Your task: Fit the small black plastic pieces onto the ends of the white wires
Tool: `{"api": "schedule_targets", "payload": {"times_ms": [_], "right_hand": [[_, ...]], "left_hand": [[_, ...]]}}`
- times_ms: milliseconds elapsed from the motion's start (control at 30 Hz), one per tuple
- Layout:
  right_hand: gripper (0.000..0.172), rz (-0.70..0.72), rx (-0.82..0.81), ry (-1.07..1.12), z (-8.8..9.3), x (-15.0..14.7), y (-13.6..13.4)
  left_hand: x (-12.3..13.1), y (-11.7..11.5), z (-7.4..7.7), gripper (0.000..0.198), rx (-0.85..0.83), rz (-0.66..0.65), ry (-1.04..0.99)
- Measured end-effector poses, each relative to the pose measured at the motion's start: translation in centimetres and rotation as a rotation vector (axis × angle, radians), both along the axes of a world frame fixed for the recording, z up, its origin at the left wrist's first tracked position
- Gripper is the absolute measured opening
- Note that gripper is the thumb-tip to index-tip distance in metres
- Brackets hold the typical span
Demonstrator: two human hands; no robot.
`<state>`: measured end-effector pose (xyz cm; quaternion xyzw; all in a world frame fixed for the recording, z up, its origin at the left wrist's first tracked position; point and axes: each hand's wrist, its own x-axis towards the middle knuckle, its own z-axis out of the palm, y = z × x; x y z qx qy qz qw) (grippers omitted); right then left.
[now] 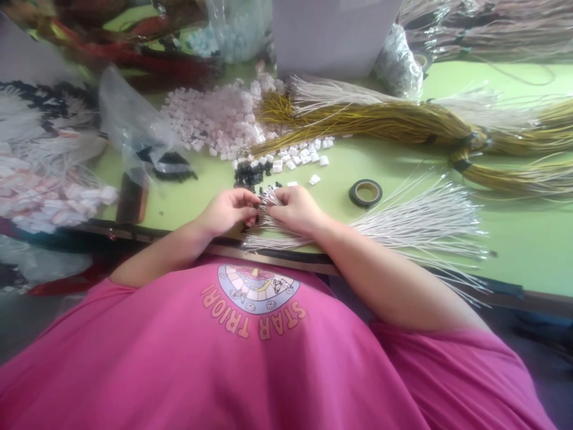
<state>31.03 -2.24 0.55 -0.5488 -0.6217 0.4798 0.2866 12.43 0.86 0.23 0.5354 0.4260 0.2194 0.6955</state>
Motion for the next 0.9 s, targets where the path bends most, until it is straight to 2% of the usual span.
{"api": "schedule_targets", "payload": {"times_ms": [267,433,500,667,800,900], "right_hand": [[0.009,-0.023,0.091,-0.060,-0.1,-0.2,-0.1],[0.011,-0.017,0.111,-0.098,-0.1,-0.4,-0.1],[0.012,-0.004,0.118,-0.113,-0.1,-0.4,-0.1],[0.012,0.031,0.095,-0.107,-0.2,-0.4,-0.1],[0.016,0.033,0.065,-0.075,-0.2,-0.3,-0.1],[0.017,-0.006,0.042,-0.049,0.0,-0.1,-0.1]], "left_hand": [[-0.1,-0.5,-0.7,0.022,0.120,0.044,0.065],[-0.2,-0.7,-0.5,0.022,0.196,0.036,0.143],[-0.2,-0.7,-0.3,0.020,0.293,-0.003,0.208],[0.1,-0.9,-0.3,0.014,0.693,-0.113,0.367],[0.0,-0.9,-0.1,0.014,0.774,-0.154,0.409],[-1.2,-0.3,0.9,0.015,0.869,-0.196,0.471]]}}
